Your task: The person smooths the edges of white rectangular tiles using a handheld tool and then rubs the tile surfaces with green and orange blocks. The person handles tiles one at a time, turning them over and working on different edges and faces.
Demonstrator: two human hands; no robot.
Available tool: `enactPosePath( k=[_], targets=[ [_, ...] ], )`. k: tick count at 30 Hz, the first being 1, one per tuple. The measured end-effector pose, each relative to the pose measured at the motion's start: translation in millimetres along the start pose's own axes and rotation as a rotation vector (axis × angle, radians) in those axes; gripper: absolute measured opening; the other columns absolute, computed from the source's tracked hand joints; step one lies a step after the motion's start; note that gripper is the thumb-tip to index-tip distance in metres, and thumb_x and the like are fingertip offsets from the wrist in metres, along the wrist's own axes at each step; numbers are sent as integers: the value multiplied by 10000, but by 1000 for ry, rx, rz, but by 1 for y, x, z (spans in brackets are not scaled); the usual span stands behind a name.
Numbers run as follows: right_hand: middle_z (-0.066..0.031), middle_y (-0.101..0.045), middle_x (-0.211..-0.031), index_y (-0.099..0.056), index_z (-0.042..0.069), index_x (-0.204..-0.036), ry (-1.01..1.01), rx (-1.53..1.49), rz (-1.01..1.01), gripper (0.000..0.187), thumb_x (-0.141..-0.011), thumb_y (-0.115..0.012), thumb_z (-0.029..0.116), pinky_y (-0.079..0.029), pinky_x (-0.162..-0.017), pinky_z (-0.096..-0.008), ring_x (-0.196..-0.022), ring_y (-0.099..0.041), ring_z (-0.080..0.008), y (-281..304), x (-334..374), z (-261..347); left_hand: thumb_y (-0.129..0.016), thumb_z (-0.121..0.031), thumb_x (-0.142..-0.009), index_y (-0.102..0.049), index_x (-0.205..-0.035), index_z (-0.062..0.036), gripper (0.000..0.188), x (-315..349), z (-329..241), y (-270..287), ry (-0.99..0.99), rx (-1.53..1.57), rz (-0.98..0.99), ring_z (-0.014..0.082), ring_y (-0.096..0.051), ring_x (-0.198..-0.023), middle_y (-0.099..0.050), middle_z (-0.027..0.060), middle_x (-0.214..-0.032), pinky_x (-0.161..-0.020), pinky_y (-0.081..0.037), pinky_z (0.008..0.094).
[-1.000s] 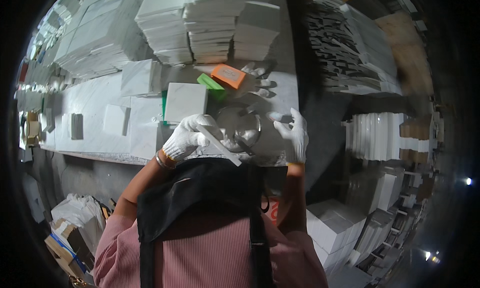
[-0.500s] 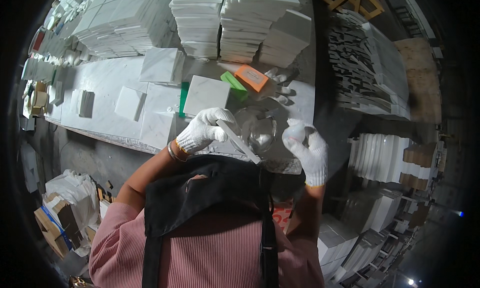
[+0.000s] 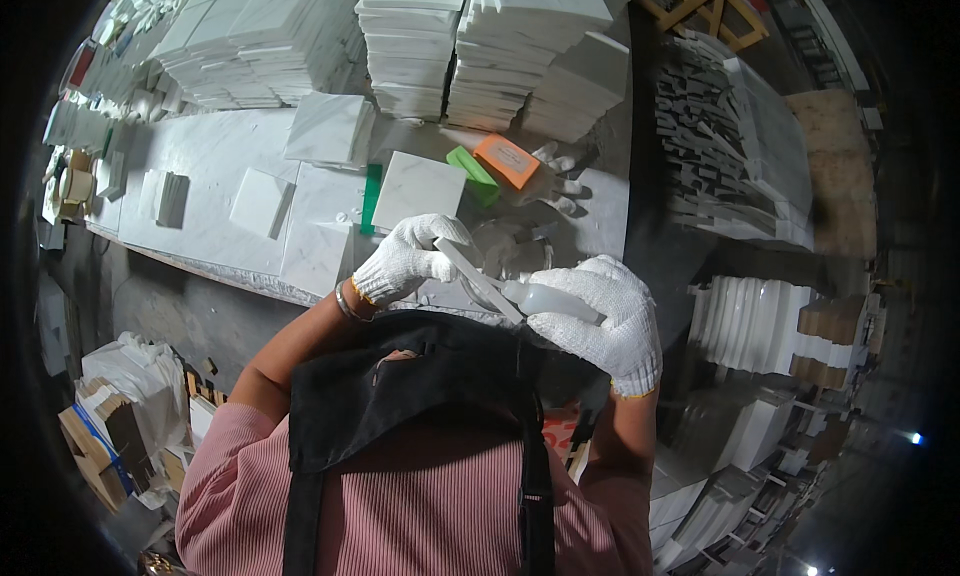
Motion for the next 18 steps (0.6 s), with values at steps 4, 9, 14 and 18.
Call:
enactPosePath(
  k=[4,9,14,18],
  targets=[
    [-67,-728,-881,-768,67,-978,19,22,-5,336,-670,-842,180,-497,-696,-334,-720,-626,-234,0,-1,1,-898,-212,-668,-705,-976,-28,407,0,0,1,4,-8,-9,178,-626,-917,-673,73,-991,-794,-492,314],
    [-68,-730,-873,-767,59,-969,20,47,10,348,-662,-849,201,-493,-685,-336,-714,-634,-232,-1,0,3,-904,-232,-664,-699,-971,-29,421,1,-1,1,10,-14,-15,179,-624,-921,-668,72,-1003,-807,-492,317],
    [-71,-730,-872,-765,56,-950,40,58,3,335,-663,-852,206,-489,-672,-339,-704,-643,-233,-1,1,4,-906,-256,-668,-692,-985,-34,442,1,-1,2,-1,-25,-14,174,-622,-931,-661,68,-1014,-818,-496,323],
    [-73,-730,-869,-764,55,-940,63,79,13,326,-666,-852,210,-489,-670,-341,-698,-647,-236,-2,0,8,-910,-237,-665,-688,-993,-30,447,0,1,1,-5,15,3,171,-624,-938,-658,67,-1021,-834,-501,324]
  ],
)
Point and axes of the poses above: each hand's wrist, its own x-axis away from the middle knuckle, its own y-axis out of the back of the hand, z = x × y, the point moved 10 cm from there along -x, towards the middle knuckle
